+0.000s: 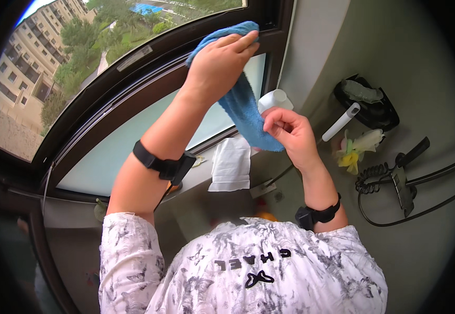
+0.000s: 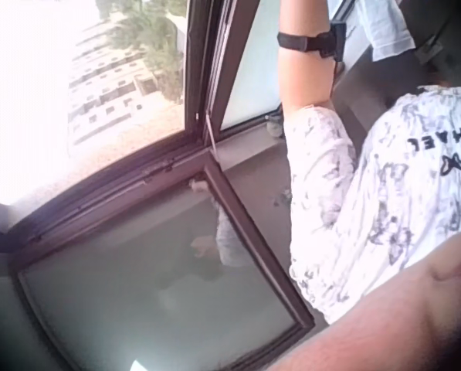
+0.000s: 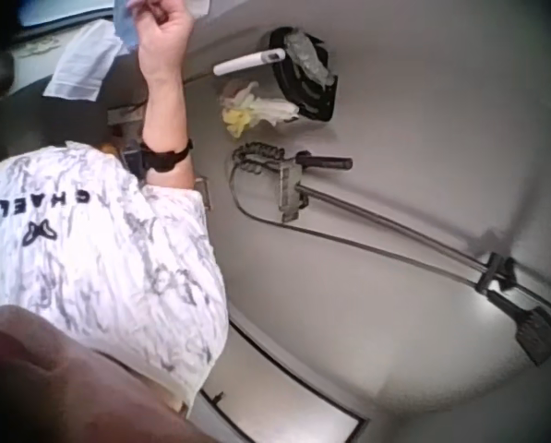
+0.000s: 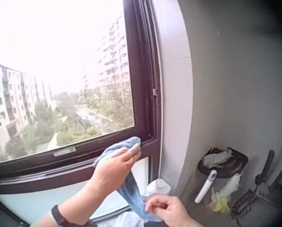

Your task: Cleaning a window and its frame using a cloth and a bottle of solution.

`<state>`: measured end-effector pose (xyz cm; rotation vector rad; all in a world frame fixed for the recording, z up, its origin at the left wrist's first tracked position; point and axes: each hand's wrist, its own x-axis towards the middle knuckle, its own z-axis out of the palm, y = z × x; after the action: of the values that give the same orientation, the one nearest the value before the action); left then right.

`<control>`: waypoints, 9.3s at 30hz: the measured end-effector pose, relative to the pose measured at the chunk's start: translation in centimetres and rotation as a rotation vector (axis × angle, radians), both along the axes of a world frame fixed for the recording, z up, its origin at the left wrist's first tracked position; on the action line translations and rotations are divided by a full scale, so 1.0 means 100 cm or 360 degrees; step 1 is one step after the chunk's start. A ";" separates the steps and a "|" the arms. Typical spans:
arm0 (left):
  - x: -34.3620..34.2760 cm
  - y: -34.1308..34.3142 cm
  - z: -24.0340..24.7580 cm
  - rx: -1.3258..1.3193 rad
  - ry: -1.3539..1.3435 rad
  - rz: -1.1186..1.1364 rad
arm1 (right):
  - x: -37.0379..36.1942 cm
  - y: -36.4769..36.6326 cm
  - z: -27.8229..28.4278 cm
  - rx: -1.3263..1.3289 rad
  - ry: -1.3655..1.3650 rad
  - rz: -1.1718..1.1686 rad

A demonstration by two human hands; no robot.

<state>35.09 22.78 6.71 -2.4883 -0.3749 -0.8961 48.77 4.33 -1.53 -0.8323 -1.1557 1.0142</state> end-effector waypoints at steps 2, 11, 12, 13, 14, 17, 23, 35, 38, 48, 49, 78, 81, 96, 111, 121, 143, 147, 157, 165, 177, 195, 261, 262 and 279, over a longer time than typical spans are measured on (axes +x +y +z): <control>-0.032 -0.006 -0.004 0.0020 -0.0088 0.0058 | -0.008 0.000 -0.003 -0.0100 0.0054 0.0109; -0.151 -0.050 -0.002 -0.0380 -0.0773 -0.0015 | -0.057 -0.012 0.019 -0.0206 0.0085 0.0158; -0.159 -0.062 -0.001 -0.0423 -0.0952 -0.0076 | -0.061 -0.015 0.023 -0.0218 0.0077 0.0215; -0.167 -0.074 -0.001 -0.0465 -0.1132 -0.0138 | -0.063 -0.015 0.024 -0.0221 0.0088 0.0251; -0.175 -0.086 -0.003 -0.0628 -0.1191 -0.0193 | -0.063 -0.014 0.024 -0.0278 -0.0139 0.0382; -0.195 -0.109 -0.017 -0.1216 -0.1553 -0.0343 | -0.068 -0.009 0.018 -0.0282 -0.0422 0.0638; -0.229 -0.138 -0.039 -0.2031 -0.1945 -0.0701 | -0.094 0.009 0.004 -0.0189 -0.0164 0.1106; -0.298 -0.194 -0.080 -0.2601 -0.0821 -0.0199 | -0.145 0.038 0.022 -0.0091 -0.0371 0.1445; -0.310 -0.189 -0.084 -0.2118 -0.0418 -0.0180 | -0.151 0.045 0.029 -0.0199 -0.0423 0.1523; -0.327 -0.214 -0.077 -0.2397 -0.2379 -0.0564 | -0.179 0.058 -0.031 -0.0911 0.1326 0.2196; -0.333 -0.219 -0.082 -0.2380 -0.2300 -0.0610 | -0.177 0.052 -0.034 -0.0948 0.1349 0.2292; -0.328 -0.226 -0.097 -0.2278 -0.1491 -0.0288 | -0.150 0.041 -0.010 -0.0412 0.0233 0.1382; -0.312 -0.227 -0.086 -0.2430 -0.1590 -0.0297 | -0.144 0.036 -0.005 -0.0486 0.0245 0.1269; -0.328 -0.214 -0.089 -0.2227 -0.1299 0.0044 | -0.128 0.037 0.012 -0.0502 -0.0196 0.1347; -0.305 -0.211 -0.052 -0.1964 -0.1371 0.0420 | -0.126 0.046 0.015 0.0490 -0.1733 0.0526; -0.297 -0.186 -0.089 -0.1748 -0.1691 -0.0152 | -0.125 0.040 0.000 -0.0470 -0.0277 0.1381; -0.266 -0.140 -0.028 -0.0653 -0.1297 0.0708 | -0.044 0.095 0.045 0.0310 0.0756 0.0892; -0.267 -0.136 -0.031 -0.0552 -0.1279 0.0802 | 0.020 0.100 0.101 0.0863 0.0182 -0.0066; -0.313 -0.172 -0.062 -0.0718 -0.1403 0.1065 | -0.040 0.153 0.056 0.1138 -0.1896 -0.1487; -0.350 -0.201 -0.082 -0.0861 -0.1327 0.1216 | -0.172 0.153 0.049 0.1288 -0.1074 -0.1079; -0.420 -0.253 -0.112 -0.1073 -0.1221 0.1323 | -0.387 0.144 0.102 0.0896 -0.0779 -0.0116; -0.339 -0.161 -0.083 -0.0815 -0.0923 0.0828 | -0.252 0.164 0.051 0.1827 -0.1487 -0.0736; -0.309 -0.017 -0.011 0.0554 -0.0954 0.0880 | -0.033 0.134 0.066 0.1058 -0.1480 -0.1391; -0.313 -0.018 -0.012 0.0551 -0.0939 0.0884 | -0.050 0.137 0.064 0.1125 -0.1474 -0.1436; -0.312 -0.016 -0.012 0.0430 -0.0961 0.0808 | -0.102 0.143 0.068 0.1354 -0.1482 -0.0603</control>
<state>3.86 21.14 5.51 -1.7125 -0.9576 -1.3441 38.55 18.60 5.30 -0.7629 -1.9020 -0.2877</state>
